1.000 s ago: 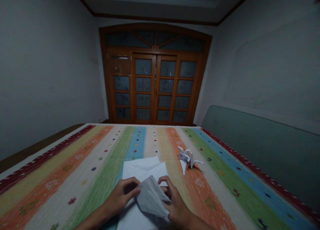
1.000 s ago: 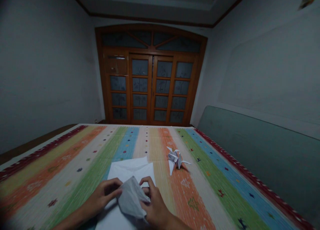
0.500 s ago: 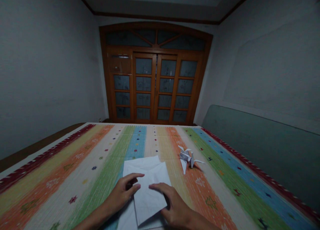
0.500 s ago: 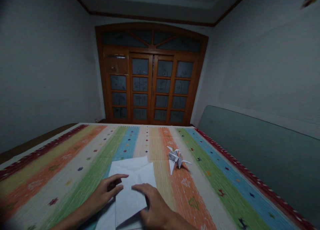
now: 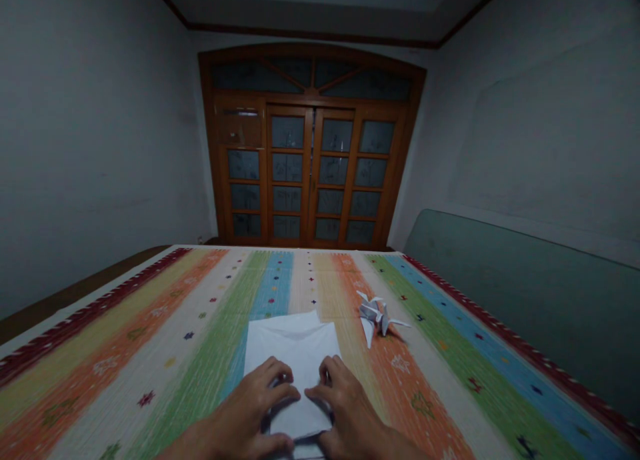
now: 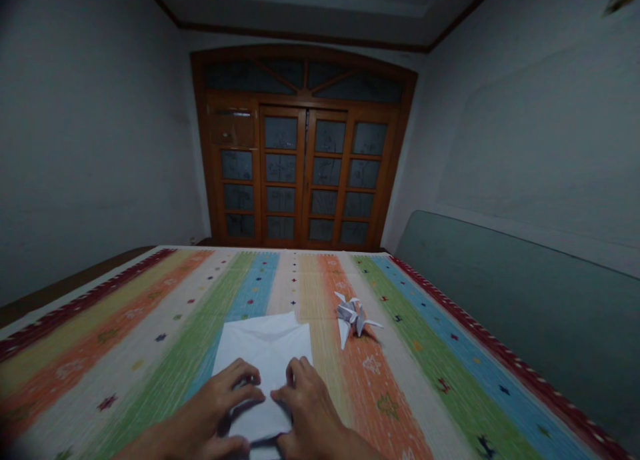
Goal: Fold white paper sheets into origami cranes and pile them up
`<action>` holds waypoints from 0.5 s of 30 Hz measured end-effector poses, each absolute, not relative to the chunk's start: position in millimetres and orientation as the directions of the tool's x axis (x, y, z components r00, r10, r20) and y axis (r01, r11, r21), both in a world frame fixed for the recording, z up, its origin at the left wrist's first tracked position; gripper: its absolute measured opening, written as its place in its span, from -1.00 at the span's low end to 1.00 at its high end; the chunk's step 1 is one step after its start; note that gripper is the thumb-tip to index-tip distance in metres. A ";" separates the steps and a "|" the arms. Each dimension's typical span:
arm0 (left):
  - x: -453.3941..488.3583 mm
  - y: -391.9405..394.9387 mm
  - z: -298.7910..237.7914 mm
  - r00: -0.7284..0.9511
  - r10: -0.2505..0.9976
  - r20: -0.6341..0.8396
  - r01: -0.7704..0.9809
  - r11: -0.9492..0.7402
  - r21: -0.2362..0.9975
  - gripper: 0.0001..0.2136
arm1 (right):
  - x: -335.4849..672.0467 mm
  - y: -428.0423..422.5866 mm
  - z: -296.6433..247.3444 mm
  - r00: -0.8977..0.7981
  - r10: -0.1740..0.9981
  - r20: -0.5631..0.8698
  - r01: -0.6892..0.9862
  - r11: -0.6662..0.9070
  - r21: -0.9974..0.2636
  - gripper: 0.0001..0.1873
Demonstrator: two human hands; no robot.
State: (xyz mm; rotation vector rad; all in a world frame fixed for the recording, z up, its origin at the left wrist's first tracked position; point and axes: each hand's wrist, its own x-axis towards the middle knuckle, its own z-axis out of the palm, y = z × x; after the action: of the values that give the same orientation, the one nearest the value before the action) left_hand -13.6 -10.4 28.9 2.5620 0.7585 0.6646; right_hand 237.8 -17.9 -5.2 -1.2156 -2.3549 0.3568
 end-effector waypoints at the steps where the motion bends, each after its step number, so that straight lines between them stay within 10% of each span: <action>1: -13.5 -10.4 29.2 0.748 0.579 0.326 0.396 -0.783 0.480 -0.51 | 238.7 -17.0 -5.2 -0.516 0.802 0.301 0.686 0.597 -0.417 -0.42; 15: -18.1 -7.3 24.5 0.755 0.527 0.391 0.289 -0.802 0.523 -0.56 | 247.3 -14.3 14.5 -0.714 0.676 0.181 0.489 0.667 -0.562 -0.06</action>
State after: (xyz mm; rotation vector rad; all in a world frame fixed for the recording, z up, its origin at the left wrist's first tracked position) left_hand -18.1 -7.3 24.5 2.5162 0.6195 0.7436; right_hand 247.3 -14.3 14.5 -0.9165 -2.5086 0.6879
